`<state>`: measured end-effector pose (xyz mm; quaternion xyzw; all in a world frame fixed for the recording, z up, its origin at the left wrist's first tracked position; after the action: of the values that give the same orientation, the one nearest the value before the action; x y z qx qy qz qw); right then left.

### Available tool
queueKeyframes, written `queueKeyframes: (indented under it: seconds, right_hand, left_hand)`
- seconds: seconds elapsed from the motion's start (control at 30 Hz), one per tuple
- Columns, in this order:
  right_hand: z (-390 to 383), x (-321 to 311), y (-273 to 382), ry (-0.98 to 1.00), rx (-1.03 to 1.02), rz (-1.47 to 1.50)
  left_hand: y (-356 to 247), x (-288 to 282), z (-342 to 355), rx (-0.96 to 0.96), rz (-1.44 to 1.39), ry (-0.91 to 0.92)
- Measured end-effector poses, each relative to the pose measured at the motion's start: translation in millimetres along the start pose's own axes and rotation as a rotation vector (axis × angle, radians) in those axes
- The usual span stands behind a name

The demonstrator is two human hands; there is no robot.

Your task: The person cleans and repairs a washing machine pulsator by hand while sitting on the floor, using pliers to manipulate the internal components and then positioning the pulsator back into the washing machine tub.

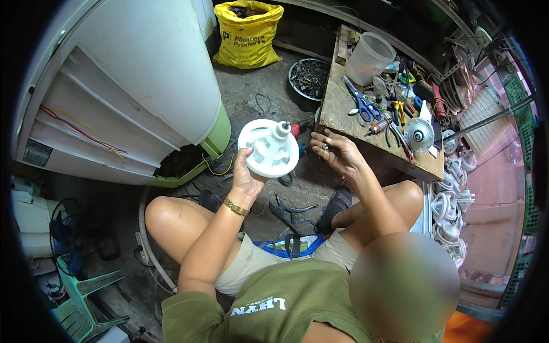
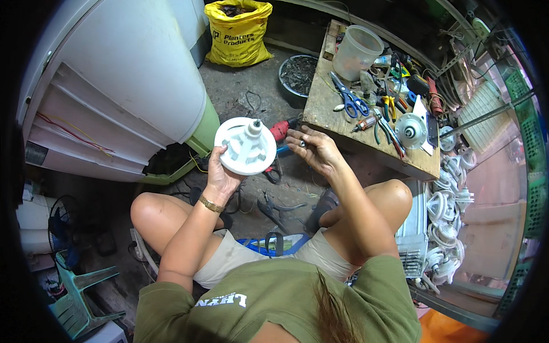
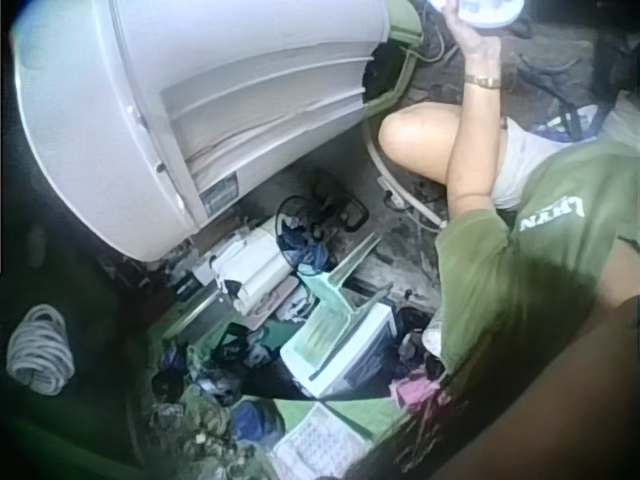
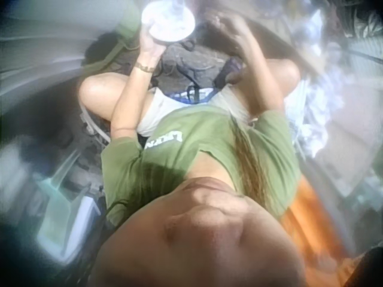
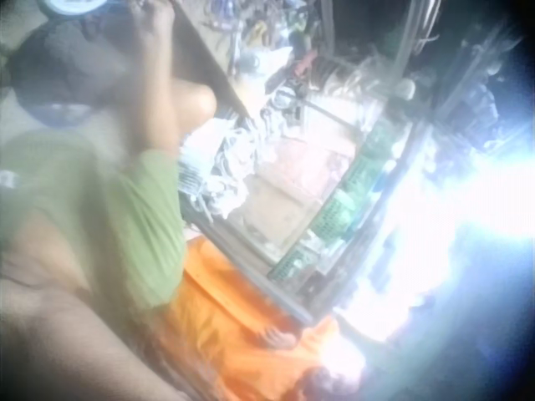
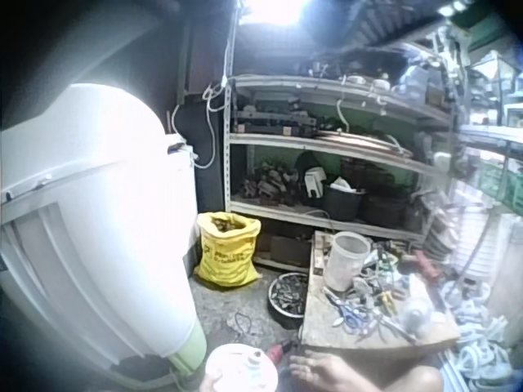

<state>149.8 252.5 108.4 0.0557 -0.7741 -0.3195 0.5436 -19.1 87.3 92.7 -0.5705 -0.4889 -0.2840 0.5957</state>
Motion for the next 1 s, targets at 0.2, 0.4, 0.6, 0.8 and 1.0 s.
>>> queueKeyframes:
  seconds: [0.2,0.4,0.6,0.8,1.0]
  right_hand:
    - [7.9,28.0,-6.1,-0.021,-0.078,-0.154]
    - [17.7,48.4,-24.0,0.128,-0.102,-0.371]
    - [17.2,64.4,-30.6,0.115,-0.078,-0.487]
    - [18.9,50.7,-24.9,0.077,0.005,-0.573]
    - [12.1,-13.3,-18.2,-0.233,0.004,0.142]
  left_hand:
    - [20.1,-14.2,-14.0,-0.142,0.017,-0.139]
    - [41.1,-15.1,-15.3,-0.188,-0.029,-0.034]
    - [38.5,-8.9,-17.5,-0.189,-0.072,-0.033]
    - [38.7,-14.2,-13.5,-0.163,-0.015,0.021]
    - [39.5,-7.7,-16.6,-0.209,-0.238,0.018]
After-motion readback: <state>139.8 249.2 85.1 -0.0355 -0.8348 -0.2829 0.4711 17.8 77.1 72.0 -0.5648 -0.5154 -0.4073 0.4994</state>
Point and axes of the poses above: each hand's wrist, its own z-axis towards the middle knuckle, its own x-axis out of the palm, y = z × x, the point moved 5 cm from there along z, towards the middle knuckle, and after that the axes turned 12 degrees about y, right-handed, at the moved point
